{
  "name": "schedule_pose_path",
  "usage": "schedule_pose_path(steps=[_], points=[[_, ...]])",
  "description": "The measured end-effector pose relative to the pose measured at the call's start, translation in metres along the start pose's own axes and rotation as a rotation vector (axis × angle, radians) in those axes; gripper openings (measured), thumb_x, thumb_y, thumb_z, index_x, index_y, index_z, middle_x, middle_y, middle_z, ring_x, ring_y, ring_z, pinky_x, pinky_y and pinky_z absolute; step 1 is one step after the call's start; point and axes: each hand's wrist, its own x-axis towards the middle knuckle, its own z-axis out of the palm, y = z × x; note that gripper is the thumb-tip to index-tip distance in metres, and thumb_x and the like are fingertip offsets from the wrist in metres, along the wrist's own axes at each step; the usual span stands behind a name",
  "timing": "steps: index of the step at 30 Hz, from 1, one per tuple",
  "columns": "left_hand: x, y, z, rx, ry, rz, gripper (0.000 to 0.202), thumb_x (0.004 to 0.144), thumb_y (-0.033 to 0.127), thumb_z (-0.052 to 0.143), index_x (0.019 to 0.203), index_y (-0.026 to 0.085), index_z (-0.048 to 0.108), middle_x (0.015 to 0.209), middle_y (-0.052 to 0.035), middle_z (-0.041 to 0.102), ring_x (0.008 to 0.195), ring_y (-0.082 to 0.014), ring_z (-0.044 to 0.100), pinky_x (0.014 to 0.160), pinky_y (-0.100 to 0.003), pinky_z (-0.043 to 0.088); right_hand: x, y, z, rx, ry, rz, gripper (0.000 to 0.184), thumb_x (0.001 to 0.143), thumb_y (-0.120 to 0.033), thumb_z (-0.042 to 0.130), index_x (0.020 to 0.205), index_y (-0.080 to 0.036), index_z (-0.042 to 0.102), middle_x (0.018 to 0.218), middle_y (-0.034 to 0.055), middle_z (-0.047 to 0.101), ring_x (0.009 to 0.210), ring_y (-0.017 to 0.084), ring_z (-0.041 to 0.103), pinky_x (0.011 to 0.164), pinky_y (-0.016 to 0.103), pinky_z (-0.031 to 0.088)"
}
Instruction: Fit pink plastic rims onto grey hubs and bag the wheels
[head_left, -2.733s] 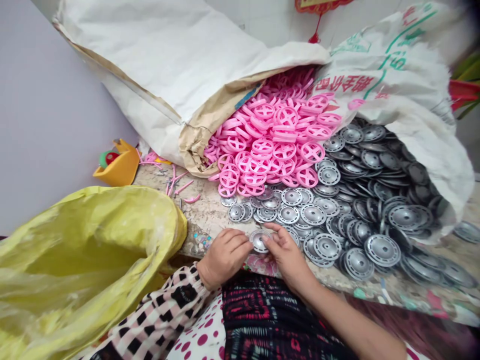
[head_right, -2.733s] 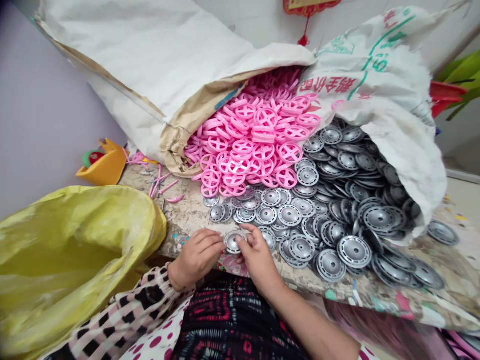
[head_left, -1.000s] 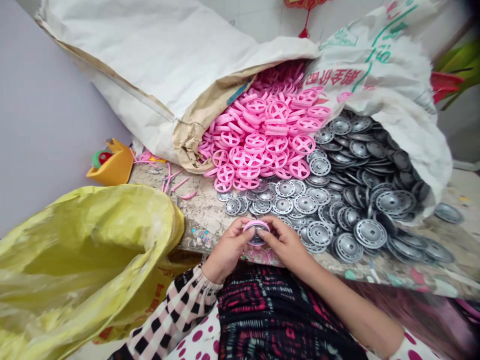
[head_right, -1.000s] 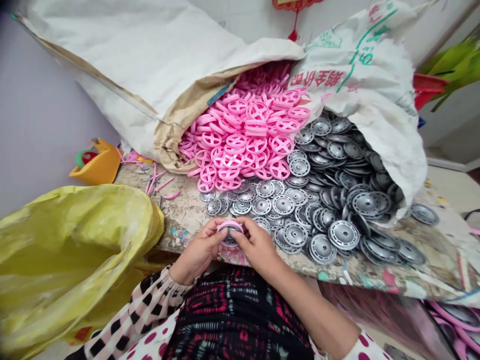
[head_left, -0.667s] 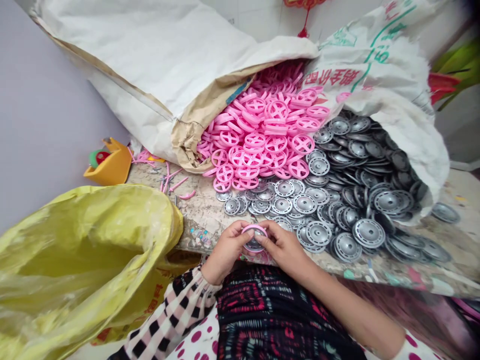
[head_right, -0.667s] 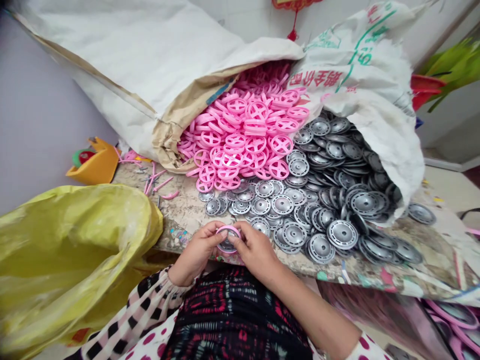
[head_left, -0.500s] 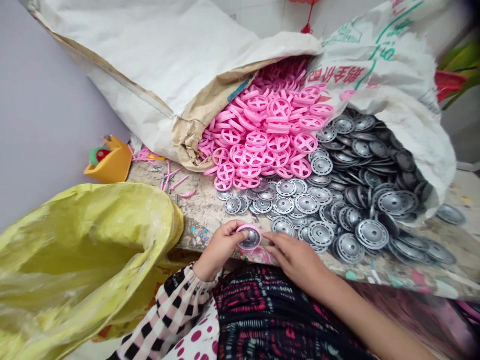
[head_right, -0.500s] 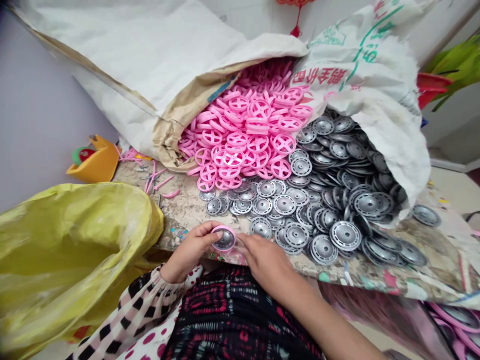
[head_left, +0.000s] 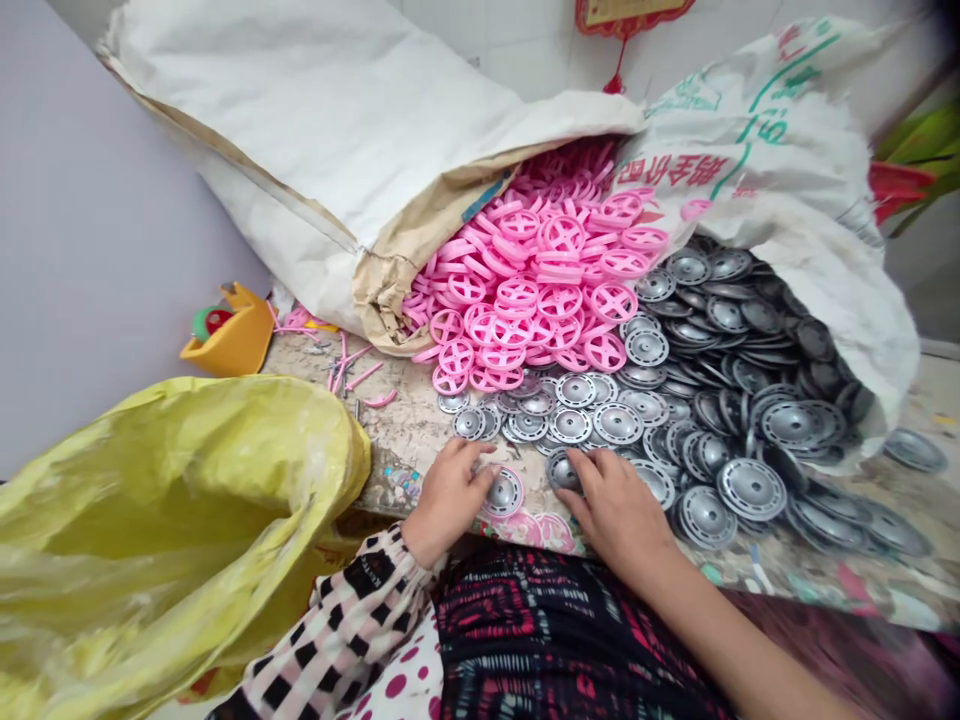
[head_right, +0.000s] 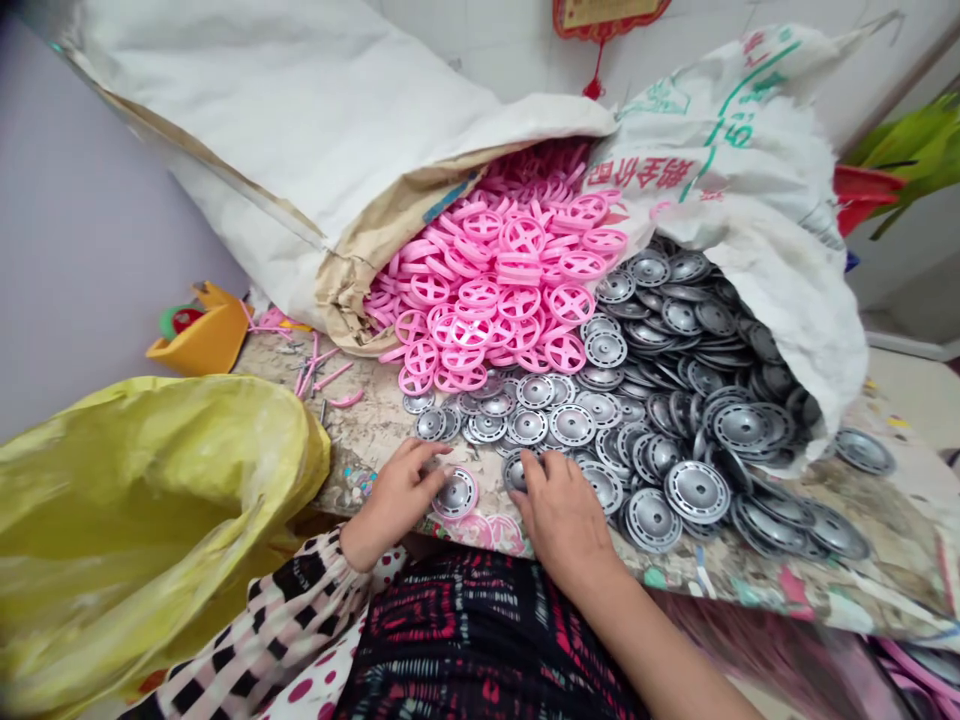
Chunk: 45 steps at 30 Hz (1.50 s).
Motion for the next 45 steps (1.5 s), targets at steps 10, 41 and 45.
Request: schedule_pose_path(steps=[10, 41, 45], points=[[0.074, 0.045, -0.020, -1.095, -0.116, -0.565, 0.016, 0.086, 0.028, 0.060, 0.085, 0.013, 0.059, 0.070, -0.0063, 0.065, 0.053, -0.0085, 0.056, 0.050, -0.018, 0.045, -0.005, -0.002, -0.004, 0.182, -0.040, 0.061, 0.031, 0.093, -0.028, 0.046, 0.122, -0.019, 0.053, 0.097, 0.0083, 0.052, 0.075, 0.020, 0.058, 0.064, 0.032, 0.047], [-0.003, 0.043, -0.003, -0.228, -0.115, 0.475, 0.022, 0.079, 0.010, 0.054, 0.095, 0.020, 0.066, 0.134, -0.0116, 0.047, 0.110, -0.0215, 0.055, 0.098, -0.041, 0.044, 0.035, -0.025, -0.036, 2.020, -0.051, 0.898, 0.045, 0.048, -0.039, 0.088, 0.070, -0.018, 0.054, 0.062, -0.0049, 0.058, 0.053, 0.010, 0.052, 0.051, 0.023, 0.045], [-0.006, 0.046, 0.001, -0.859, -0.323, -0.048, 0.049, 0.073, 0.011, 0.061, 0.120, 0.022, 0.050, 0.117, -0.0096, 0.059, 0.096, -0.0196, 0.063, 0.088, -0.039, 0.051, 0.030, -0.028, -0.037, 1.964, 0.030, 0.797, 0.044, 0.054, -0.042, 0.085, 0.073, -0.019, 0.053, 0.066, -0.0051, 0.059, 0.055, 0.010, 0.052, 0.055, 0.024, 0.044]])
